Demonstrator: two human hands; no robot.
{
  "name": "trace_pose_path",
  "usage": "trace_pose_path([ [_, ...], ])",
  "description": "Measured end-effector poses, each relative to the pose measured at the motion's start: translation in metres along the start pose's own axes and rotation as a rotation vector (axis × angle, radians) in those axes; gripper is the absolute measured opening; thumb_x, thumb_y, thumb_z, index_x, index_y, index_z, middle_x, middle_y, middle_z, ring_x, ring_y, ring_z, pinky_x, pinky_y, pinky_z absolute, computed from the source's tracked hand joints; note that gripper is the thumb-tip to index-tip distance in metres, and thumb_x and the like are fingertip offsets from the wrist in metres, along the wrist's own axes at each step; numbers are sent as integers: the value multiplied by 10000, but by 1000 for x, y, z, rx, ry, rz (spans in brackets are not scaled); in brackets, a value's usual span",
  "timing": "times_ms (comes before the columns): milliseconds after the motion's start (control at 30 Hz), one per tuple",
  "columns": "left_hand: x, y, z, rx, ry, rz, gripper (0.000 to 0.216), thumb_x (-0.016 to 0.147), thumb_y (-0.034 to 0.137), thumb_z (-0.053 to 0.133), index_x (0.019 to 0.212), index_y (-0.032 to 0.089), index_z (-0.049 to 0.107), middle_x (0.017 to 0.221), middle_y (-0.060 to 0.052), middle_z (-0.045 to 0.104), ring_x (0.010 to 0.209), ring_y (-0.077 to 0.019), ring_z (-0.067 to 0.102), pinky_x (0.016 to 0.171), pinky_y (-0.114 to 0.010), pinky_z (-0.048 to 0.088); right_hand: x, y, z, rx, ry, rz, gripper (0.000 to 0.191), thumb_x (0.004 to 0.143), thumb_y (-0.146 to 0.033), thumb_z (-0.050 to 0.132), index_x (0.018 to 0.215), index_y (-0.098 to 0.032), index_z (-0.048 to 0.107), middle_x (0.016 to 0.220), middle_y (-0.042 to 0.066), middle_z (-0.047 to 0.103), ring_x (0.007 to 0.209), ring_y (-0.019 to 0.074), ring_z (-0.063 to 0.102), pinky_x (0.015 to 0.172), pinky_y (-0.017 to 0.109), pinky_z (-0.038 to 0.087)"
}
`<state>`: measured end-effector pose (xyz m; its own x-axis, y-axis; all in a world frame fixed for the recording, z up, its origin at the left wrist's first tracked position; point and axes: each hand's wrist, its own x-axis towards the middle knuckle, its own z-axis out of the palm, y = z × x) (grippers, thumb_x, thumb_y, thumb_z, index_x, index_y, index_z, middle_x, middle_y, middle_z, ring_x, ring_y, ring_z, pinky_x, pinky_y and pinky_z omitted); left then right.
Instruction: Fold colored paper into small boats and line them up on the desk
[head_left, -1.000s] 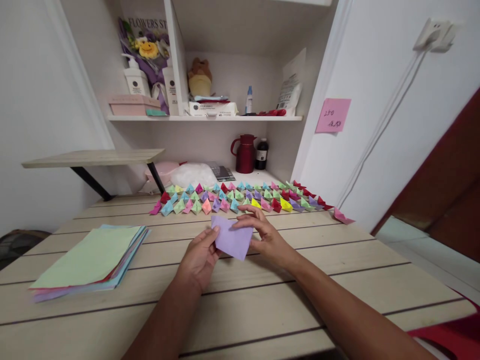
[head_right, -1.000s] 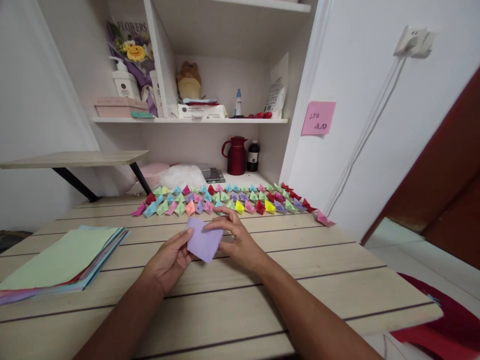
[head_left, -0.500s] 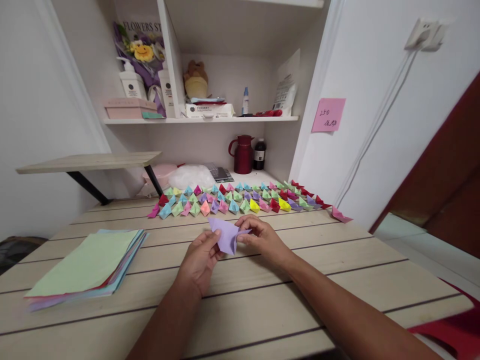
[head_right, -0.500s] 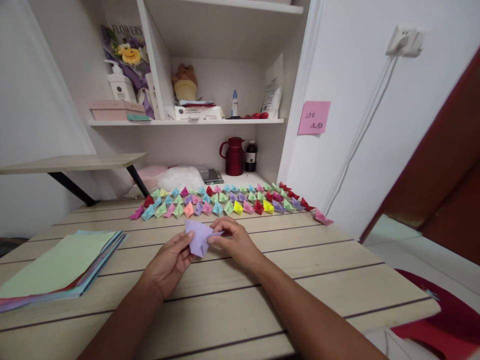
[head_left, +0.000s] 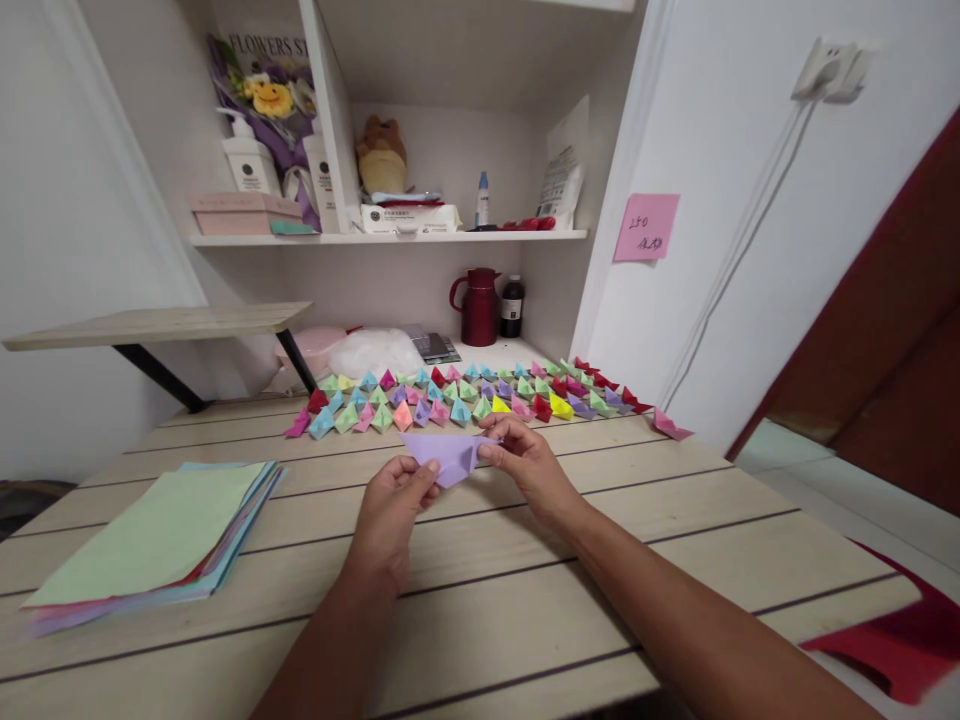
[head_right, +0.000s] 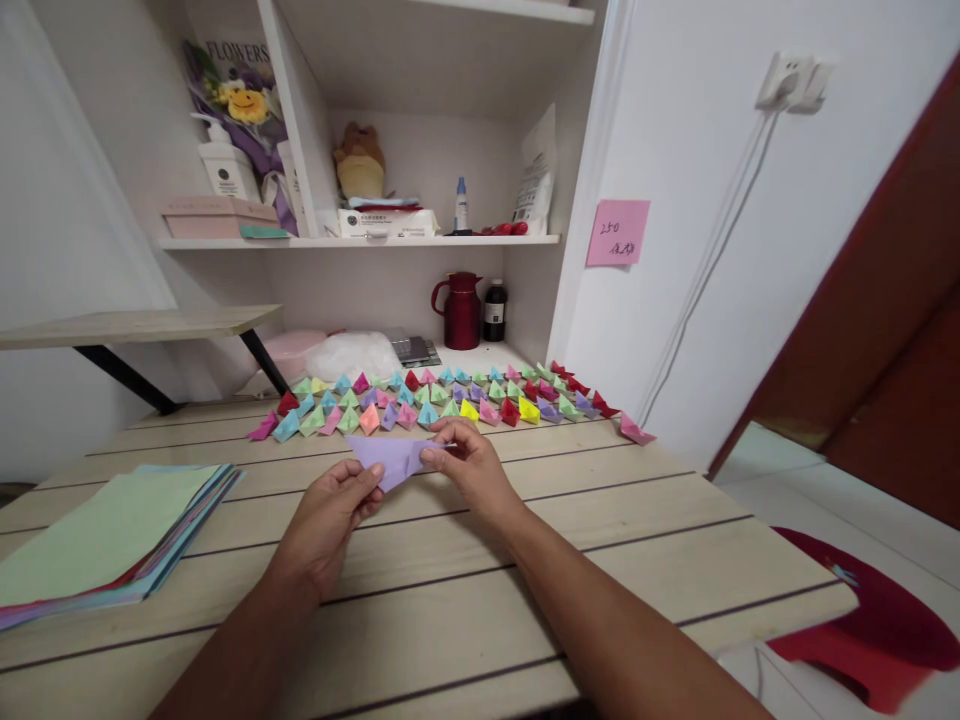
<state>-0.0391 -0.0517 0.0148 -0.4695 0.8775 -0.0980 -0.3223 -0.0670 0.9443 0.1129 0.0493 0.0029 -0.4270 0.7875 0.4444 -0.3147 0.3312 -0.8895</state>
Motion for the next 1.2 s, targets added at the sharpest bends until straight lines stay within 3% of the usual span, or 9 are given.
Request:
trace_pose_path([
  [100,2,0,-2,-116,-17,-91,216,685,189,786,711,142,576,611,14,601,561,-67,556,586,-181,470,-1,-3,-2,-45,-96,-16,201,691,-248,751,861,-235,644,1204,45,467,1068,208,517,850,328,462],
  [233,4,0,-3,-194,-18,-138,178,717,145,757,731,140,580,638,1,605,565,-68,567,586,-185,490,-5,-7,0,-175,-233,-70,380,698,-134,706,1038,-302,684,1323,48,403,1279,240,389,961,370,421],
  [333,4,0,-3,-169,-36,-121,185,712,170,766,739,137,585,634,7,599,575,-67,565,588,-178,487,-7,-7,2,-286,-288,-117,293,695,-153,746,947,-301,735,1334,41,408,1333,256,327,1063,410,333],
  [467,2,-1,-1,-119,-63,-75,227,680,210,788,735,136,580,637,22,593,593,-61,553,606,-173,473,-6,-7,2,-279,-289,-97,70,741,-278,752,808,-258,748,1312,40,448,1280,248,398,1095,399,284],
  [667,-2,0,0,-51,-122,-43,271,660,291,796,756,137,593,707,-13,648,660,-97,585,644,-210,467,-5,-3,3,-202,-275,-5,180,733,-360,748,779,-193,697,997,53,595,1004,219,549,910,358,406],
  [833,-4,1,2,-13,-174,-49,273,666,311,790,759,146,593,733,-21,663,685,-116,601,671,-233,466,-6,2,6,-24,-256,141,254,688,-356,780,768,-183,613,793,0,598,737,152,535,712,290,416],
  [967,-4,0,1,14,-231,-83,268,682,309,781,775,148,587,784,-36,677,739,-134,619,743,-269,481,-6,1,6,2,-237,135,309,667,-326,798,845,-190,585,765,-22,553,696,125,500,643,250,393],
  [1100,-2,-2,-1,34,-277,-86,259,709,322,760,795,158,580,791,-32,675,764,-141,622,769,-281,475,-6,-3,7,13,-227,164,600,615,-305,826,1140,-225,548,771,-38,533,676,118,493,609,237,386],
  [1200,-2,-2,-1,57,-296,-76,249,713,325,754,796,164,582,760,-15,660,732,-127,607,736,-262,468,-7,-3,7,0,-265,230,479,644,-347,804,1051,-182,613,761,-24,552,662,114,488,604,238,365],
])
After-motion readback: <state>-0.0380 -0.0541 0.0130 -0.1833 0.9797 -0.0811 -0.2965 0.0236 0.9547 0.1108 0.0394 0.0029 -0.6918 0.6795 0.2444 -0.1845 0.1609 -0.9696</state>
